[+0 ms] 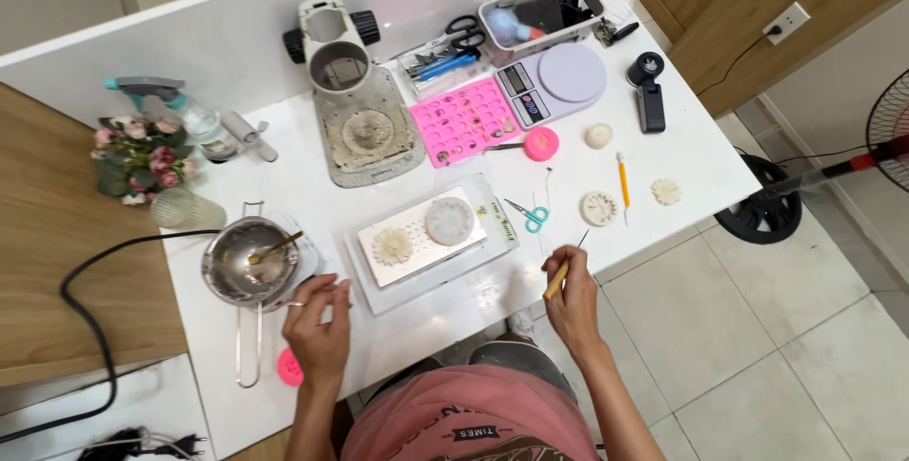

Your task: Use a heat gun and carving tool to finish a wax flower, then package items and organize molds.

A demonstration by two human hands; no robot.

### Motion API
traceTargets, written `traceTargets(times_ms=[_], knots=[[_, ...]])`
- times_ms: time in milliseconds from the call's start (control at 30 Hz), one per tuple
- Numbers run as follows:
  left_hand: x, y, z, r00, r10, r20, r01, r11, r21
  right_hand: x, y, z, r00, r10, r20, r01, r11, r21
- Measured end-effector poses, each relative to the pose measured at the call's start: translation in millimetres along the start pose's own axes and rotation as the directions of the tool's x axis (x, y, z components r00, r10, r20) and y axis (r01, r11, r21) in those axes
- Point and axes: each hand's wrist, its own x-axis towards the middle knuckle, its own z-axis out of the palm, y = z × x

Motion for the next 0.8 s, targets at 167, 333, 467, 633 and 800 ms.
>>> traceTargets(times_ms=[167, 333, 467, 633, 800], knots=[[-2.8, 20.4, 11.3, 0.989, -0.138, -0.059, 0.137, 0.990, -0.019, 59.9, 40.7, -27.0, 0.993, -0.070, 0.093, 0.077, 0.994, -0.075], [-13.8, 43.0, 27.6, 0.969, -0.241, -0.056, 0.247, 0.959, 0.143, 127.0, 114.3, -27.5, 0.965, -0.034, 0.262, 0.109, 0.955, -0.278], [-24.2, 68.3, 42.3, 0.965, -0.251, -0.076, 0.260, 0.954, 0.151, 179.1, 168.0, 4.9, 0.927, -0.016, 0.376, 0.198, 0.869, -0.453], [-30.2, 106.1, 57.3, 0.929, -0.356, -0.103, 0.369, 0.911, 0.182, 219.6, 172.1, 30.3, 0.776, 0.222, 0.590, 0.273, 0.726, -0.631], [-39.6, 133.2, 74.8, 0.925, -0.363, -0.112, 0.380, 0.899, 0.217, 225.4, 159.3, 18.6, 0.769, 0.182, 0.613, 0.285, 0.761, -0.583]])
